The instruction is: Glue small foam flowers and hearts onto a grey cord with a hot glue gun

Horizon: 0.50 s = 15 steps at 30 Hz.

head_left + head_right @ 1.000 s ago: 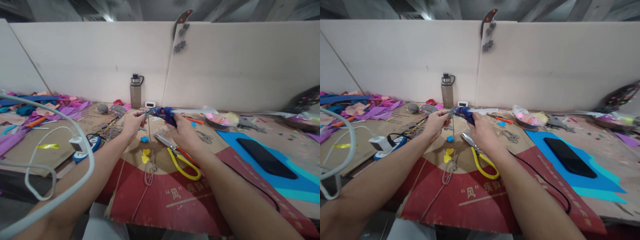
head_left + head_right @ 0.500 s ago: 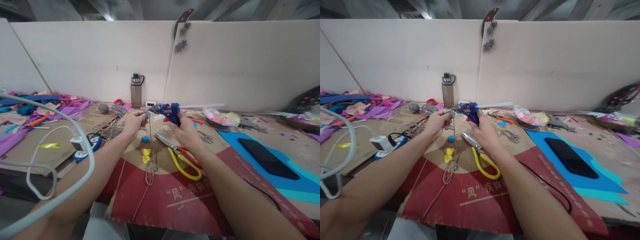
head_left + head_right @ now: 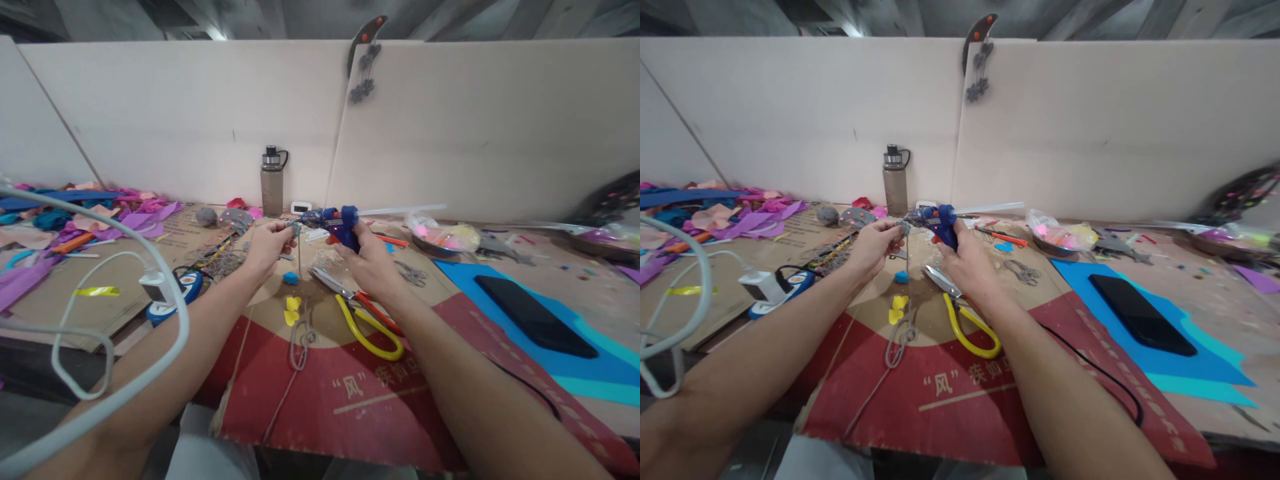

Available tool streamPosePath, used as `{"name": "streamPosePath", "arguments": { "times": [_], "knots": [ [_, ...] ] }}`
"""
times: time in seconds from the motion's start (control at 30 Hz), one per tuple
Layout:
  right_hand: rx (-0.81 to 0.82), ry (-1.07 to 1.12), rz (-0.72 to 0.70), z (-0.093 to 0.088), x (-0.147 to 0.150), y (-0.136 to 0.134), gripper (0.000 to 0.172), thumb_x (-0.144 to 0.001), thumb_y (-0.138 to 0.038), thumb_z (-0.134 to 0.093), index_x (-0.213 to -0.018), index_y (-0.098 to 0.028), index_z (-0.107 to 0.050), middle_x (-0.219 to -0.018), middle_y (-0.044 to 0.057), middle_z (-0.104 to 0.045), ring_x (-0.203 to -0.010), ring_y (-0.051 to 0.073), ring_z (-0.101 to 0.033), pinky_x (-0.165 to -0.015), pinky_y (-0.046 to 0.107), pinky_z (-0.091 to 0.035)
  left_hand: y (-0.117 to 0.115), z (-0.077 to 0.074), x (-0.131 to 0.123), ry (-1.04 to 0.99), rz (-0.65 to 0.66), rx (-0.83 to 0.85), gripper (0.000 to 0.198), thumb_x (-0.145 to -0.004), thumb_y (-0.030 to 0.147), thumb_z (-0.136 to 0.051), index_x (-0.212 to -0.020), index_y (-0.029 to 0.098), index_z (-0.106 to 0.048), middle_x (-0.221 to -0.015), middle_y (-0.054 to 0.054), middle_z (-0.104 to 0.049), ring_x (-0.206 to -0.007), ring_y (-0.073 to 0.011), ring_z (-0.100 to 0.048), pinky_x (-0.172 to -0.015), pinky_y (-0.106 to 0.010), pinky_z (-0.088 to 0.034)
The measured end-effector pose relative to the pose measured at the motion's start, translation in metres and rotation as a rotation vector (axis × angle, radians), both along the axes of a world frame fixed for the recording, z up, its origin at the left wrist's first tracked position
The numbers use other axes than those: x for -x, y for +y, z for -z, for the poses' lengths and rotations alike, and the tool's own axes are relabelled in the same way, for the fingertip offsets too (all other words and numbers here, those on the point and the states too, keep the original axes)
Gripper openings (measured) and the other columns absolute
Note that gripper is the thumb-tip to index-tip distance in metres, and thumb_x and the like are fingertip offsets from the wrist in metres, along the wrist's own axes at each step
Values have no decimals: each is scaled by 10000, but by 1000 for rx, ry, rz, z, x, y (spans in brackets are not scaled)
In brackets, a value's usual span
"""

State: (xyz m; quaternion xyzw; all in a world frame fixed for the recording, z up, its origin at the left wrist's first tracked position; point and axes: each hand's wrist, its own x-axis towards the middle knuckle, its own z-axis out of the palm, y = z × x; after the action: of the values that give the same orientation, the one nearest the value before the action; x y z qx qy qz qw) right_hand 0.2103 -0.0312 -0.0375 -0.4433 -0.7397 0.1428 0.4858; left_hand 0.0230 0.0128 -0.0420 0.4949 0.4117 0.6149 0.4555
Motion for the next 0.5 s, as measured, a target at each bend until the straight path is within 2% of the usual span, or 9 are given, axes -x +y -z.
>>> {"name": "streamPosePath", "arguments": {
  "times": [0.2, 0.3, 0.4, 0.5],
  "knots": [
    [-11, -52, 46, -1, 0, -2, 427, -811, -189, -500, -1238, -200, -520, -1087, 106, -656, -997, 266, -604, -902, 446, -450, 1, 3, 2, 133, -49, -93, 179, -653, 299, -690, -727, 144, -644, -599, 7, -584, -471, -75, -520, -399, -184, -347],
    [-39, -141, 88, -2, 0, -4, 367, -827, -202, -487, -1186, -190, -561, -1022, 119, -672, -963, 285, -613, -858, 453, -464, 2, 4, 3, 223, -99, -141, 140, -672, 278, -661, -734, 152, -660, -572, 12, -575, -468, -81, -520, -386, -177, -343],
    [-124, -222, 78, -2, 1, -6, 318, -849, -199, -459, -1132, -219, -603, -1087, 118, -661, -1027, 300, -597, -879, 463, -456, 3, 6, 4, 294, -131, -173, 124, -687, 267, -640, -733, 155, -662, -541, 13, -568, -453, -86, -518, -384, -177, -347],
    [-136, -208, 75, -2, 2, -7, 317, -848, -197, -457, -1125, -215, -610, -1104, 121, -654, -1050, 302, -587, -893, 464, -450, 4, 7, 5, 263, -144, -131, 107, -689, 253, -632, -699, 147, -637, -524, 12, -556, -428, -77, -491, -390, -180, -356]
  ]
}}
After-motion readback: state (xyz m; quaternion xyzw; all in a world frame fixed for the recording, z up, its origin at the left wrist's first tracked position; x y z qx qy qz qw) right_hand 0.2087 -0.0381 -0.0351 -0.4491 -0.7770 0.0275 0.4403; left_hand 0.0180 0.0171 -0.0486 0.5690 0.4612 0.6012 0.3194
